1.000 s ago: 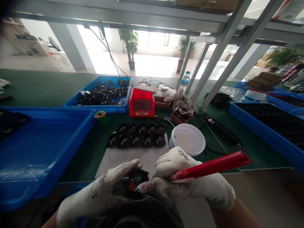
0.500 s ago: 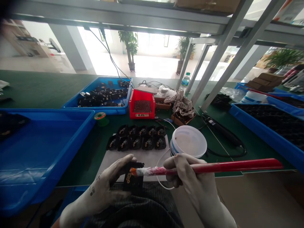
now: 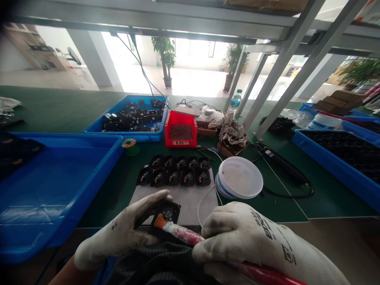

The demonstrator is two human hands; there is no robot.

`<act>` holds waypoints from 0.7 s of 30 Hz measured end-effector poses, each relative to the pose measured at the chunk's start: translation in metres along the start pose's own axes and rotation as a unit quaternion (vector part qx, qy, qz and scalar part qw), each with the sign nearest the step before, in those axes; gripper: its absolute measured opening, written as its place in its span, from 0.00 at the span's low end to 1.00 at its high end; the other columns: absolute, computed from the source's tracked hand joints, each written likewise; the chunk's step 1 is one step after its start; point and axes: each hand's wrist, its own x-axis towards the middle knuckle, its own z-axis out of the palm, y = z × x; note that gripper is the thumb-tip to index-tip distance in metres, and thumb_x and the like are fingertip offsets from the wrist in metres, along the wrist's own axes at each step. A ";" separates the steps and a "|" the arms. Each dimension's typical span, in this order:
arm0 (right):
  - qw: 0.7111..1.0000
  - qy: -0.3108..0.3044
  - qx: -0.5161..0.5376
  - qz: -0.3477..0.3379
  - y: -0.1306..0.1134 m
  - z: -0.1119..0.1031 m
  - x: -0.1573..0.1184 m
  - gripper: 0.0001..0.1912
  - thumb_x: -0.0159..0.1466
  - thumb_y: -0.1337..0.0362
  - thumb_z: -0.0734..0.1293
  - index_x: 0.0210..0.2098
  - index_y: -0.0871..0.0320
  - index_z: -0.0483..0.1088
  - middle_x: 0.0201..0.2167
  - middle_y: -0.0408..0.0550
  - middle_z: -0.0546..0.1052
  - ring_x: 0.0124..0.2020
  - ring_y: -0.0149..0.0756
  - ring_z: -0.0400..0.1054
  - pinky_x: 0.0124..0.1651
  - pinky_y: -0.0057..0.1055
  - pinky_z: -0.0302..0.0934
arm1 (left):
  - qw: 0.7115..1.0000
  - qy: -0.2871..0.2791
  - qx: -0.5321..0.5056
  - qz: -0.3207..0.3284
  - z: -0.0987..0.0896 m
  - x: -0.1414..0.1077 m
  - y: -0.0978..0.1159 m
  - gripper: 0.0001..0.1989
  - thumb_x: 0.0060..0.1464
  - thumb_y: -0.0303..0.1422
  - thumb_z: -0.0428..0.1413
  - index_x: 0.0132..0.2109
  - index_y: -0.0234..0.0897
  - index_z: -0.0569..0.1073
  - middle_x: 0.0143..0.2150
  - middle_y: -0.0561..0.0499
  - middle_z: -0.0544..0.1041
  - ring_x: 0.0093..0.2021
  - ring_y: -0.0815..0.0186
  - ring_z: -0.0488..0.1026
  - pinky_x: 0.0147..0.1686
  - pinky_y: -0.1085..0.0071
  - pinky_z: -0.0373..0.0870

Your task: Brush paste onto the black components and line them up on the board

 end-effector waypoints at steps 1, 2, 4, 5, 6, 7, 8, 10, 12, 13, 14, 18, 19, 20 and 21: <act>0.999 -0.042 0.000 0.003 -0.002 -0.002 0.003 0.09 0.66 0.62 0.77 0.29 0.54 0.79 0.19 0.39 0.71 0.21 0.31 0.71 0.22 0.21 0.61 | 1.000 -0.005 0.007 0.005 0.000 0.000 0.000 0.49 0.50 0.30 0.74 0.74 0.52 0.62 0.72 0.45 0.71 0.71 0.49 0.69 0.71 0.50 0.68; 0.997 -0.072 0.002 0.006 -0.004 -0.003 0.006 0.09 0.66 0.63 0.76 0.30 0.54 0.79 0.19 0.39 0.71 0.22 0.30 0.70 0.22 0.21 0.60 | 1.000 -0.010 0.016 0.008 -0.001 0.000 0.000 0.49 0.50 0.30 0.74 0.74 0.52 0.62 0.72 0.45 0.70 0.71 0.49 0.69 0.71 0.51 0.68; 0.995 -0.104 -0.010 0.004 -0.006 -0.007 0.009 0.06 0.65 0.64 0.76 0.32 0.53 0.79 0.22 0.39 0.73 0.24 0.31 0.71 0.22 0.21 0.60 | 0.999 -0.013 0.043 0.010 -0.001 0.000 -0.001 0.48 0.50 0.31 0.74 0.74 0.53 0.62 0.73 0.45 0.70 0.71 0.49 0.69 0.71 0.51 0.68; 0.993 -0.113 -0.027 0.001 -0.008 -0.009 0.008 0.04 0.64 0.64 0.77 0.33 0.53 0.79 0.26 0.41 0.75 0.26 0.32 0.73 0.24 0.22 0.61 | 0.998 -0.012 0.060 0.009 -0.001 0.000 -0.001 0.48 0.50 0.32 0.74 0.74 0.53 0.62 0.73 0.45 0.69 0.71 0.49 0.68 0.71 0.51 0.69; 0.990 -0.128 -0.051 -0.001 -0.008 -0.011 0.007 0.03 0.64 0.64 0.77 0.35 0.52 0.80 0.30 0.43 0.76 0.29 0.33 0.74 0.26 0.23 0.62 | 0.997 -0.012 0.077 0.010 -0.001 0.000 -0.002 0.48 0.51 0.33 0.74 0.74 0.53 0.62 0.73 0.45 0.69 0.71 0.48 0.68 0.71 0.50 0.69; 0.986 -0.145 -0.079 0.000 -0.009 -0.012 0.005 0.03 0.64 0.64 0.77 0.37 0.52 0.80 0.34 0.44 0.77 0.31 0.34 0.74 0.27 0.24 0.63 | 0.995 -0.012 0.094 0.010 -0.001 0.000 -0.002 0.48 0.51 0.33 0.73 0.74 0.53 0.62 0.74 0.45 0.68 0.72 0.48 0.67 0.70 0.50 0.69; 0.982 -0.156 -0.108 0.004 -0.008 -0.013 0.002 0.04 0.63 0.63 0.77 0.38 0.51 0.80 0.36 0.45 0.77 0.33 0.35 0.75 0.28 0.24 0.64 | 0.994 -0.014 0.111 0.009 -0.001 0.000 -0.003 0.47 0.51 0.33 0.73 0.74 0.53 0.61 0.74 0.45 0.67 0.72 0.48 0.66 0.71 0.50 0.68; 0.977 -0.154 -0.150 0.016 -0.002 -0.013 -0.003 0.04 0.63 0.61 0.78 0.36 0.50 0.80 0.34 0.43 0.76 0.31 0.34 0.74 0.27 0.24 0.62 | 0.990 -0.017 0.139 0.002 0.000 0.000 -0.004 0.47 0.53 0.33 0.72 0.74 0.55 0.60 0.75 0.47 0.65 0.74 0.48 0.64 0.72 0.50 0.66; 0.976 -0.136 -0.168 0.024 0.009 -0.011 -0.007 0.05 0.63 0.59 0.78 0.35 0.50 0.81 0.31 0.42 0.74 0.30 0.34 0.72 0.26 0.24 0.61 | 0.987 -0.018 0.159 -0.012 0.000 0.000 -0.005 0.48 0.53 0.34 0.71 0.75 0.58 0.58 0.76 0.49 0.64 0.75 0.50 0.62 0.74 0.50 0.63; 0.977 -0.127 -0.168 0.023 0.016 -0.010 -0.008 0.06 0.62 0.58 0.79 0.36 0.50 0.81 0.31 0.42 0.74 0.30 0.34 0.72 0.26 0.23 0.61 | 0.986 -0.018 0.165 -0.018 0.000 0.000 -0.005 0.48 0.53 0.35 0.71 0.75 0.59 0.58 0.76 0.50 0.64 0.76 0.51 0.61 0.75 0.51 0.61; 0.980 -0.119 -0.160 0.002 0.022 -0.008 -0.008 0.06 0.62 0.58 0.78 0.37 0.50 0.81 0.31 0.43 0.74 0.30 0.34 0.71 0.26 0.23 0.61 | 0.986 -0.019 0.166 -0.021 0.000 0.001 -0.005 0.48 0.54 0.34 0.71 0.75 0.60 0.57 0.77 0.51 0.63 0.76 0.52 0.60 0.75 0.51 0.61; 0.970 -0.127 -0.107 -0.175 0.039 -0.003 -0.007 0.06 0.67 0.63 0.73 0.43 0.49 0.82 0.34 0.46 0.75 0.31 0.32 0.70 0.26 0.22 0.59 | 0.991 -0.030 0.132 -0.020 0.002 0.002 -0.004 0.47 0.55 0.30 0.69 0.75 0.60 0.56 0.76 0.52 0.63 0.74 0.54 0.63 0.73 0.55 0.64; 0.969 -0.132 -0.089 -0.187 0.039 -0.004 -0.007 0.06 0.68 0.64 0.72 0.43 0.49 0.83 0.35 0.47 0.75 0.31 0.33 0.70 0.27 0.22 0.60 | 0.992 -0.031 0.125 -0.020 0.003 0.003 -0.004 0.47 0.55 0.29 0.68 0.75 0.60 0.57 0.76 0.52 0.63 0.74 0.54 0.63 0.73 0.55 0.65; 0.975 -0.133 -0.069 -0.164 0.036 -0.005 -0.009 0.06 0.68 0.64 0.73 0.43 0.49 0.83 0.35 0.47 0.76 0.32 0.33 0.71 0.29 0.22 0.61 | 0.992 -0.032 0.122 -0.021 0.004 0.003 -0.005 0.47 0.55 0.28 0.68 0.75 0.59 0.57 0.76 0.52 0.62 0.74 0.54 0.63 0.73 0.55 0.64; 0.984 -0.124 -0.047 -0.120 0.033 -0.008 -0.012 0.04 0.68 0.63 0.75 0.42 0.51 0.83 0.34 0.47 0.76 0.32 0.33 0.71 0.30 0.22 0.63 | 0.992 -0.028 0.122 -0.020 0.005 0.004 -0.007 0.47 0.54 0.27 0.67 0.74 0.58 0.58 0.76 0.51 0.62 0.75 0.53 0.62 0.74 0.54 0.64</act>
